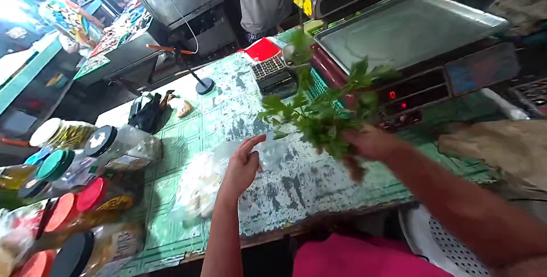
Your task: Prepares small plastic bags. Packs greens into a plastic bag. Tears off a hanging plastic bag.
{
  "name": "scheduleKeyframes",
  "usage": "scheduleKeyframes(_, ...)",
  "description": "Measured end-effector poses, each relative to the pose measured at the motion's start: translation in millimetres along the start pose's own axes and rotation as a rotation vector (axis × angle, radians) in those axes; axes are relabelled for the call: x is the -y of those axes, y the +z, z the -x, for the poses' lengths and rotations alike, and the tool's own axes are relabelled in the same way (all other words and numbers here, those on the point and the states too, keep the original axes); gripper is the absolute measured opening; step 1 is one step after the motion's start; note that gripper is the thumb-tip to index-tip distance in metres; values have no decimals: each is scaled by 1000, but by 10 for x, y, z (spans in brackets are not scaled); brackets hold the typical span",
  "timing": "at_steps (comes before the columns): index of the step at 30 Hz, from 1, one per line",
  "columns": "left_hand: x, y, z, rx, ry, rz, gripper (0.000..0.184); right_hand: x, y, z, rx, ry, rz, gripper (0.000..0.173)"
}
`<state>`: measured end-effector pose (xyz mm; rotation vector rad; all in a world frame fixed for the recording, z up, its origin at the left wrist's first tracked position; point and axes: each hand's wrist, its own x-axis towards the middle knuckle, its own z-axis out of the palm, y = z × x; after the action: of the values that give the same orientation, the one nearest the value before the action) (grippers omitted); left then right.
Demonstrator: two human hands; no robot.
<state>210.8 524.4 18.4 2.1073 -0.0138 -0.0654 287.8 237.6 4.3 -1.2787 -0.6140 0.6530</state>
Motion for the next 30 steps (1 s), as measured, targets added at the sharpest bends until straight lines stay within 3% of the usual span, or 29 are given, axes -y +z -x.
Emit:
scheduleKeyframes(3,64,-16,95,-15,-2,327,41,-590,346,-220,-20,49,-95,26)
scheduleKeyframes(6,101,-5,215,-64,-19,457,36,-813,548,-397,75,78,102,31)
scheduleKeyframes(10,154,-53,337,-132,30,285,36,-901,661,-534,312,31,541,32)
scheduleKeyframes(14,120,44,443,59,183,-18,43,-822,804,-623,418,229,737,34)
scheduleKeyframes(17,-5,358,568,201,220,-181,45,-941,870,-556,137,367,335,16)
scheduleKeyframes(21,116,713,766,-27,234,-301,47,-955,982,-744,-227,467,-353,27)
scheduleKeyframes(26,287,740,937,-154,52,-386,17,-1009,943,-757,-351,528,-533,28)
scheduleKeyframes(28,315,830,978,-193,65,-322,16,-1033,1003,-866,-418,486,-713,31)
scheduleKeyframes(30,331,948,997,-306,95,-168,18,-1022,1096,-943,-500,405,-713,30)
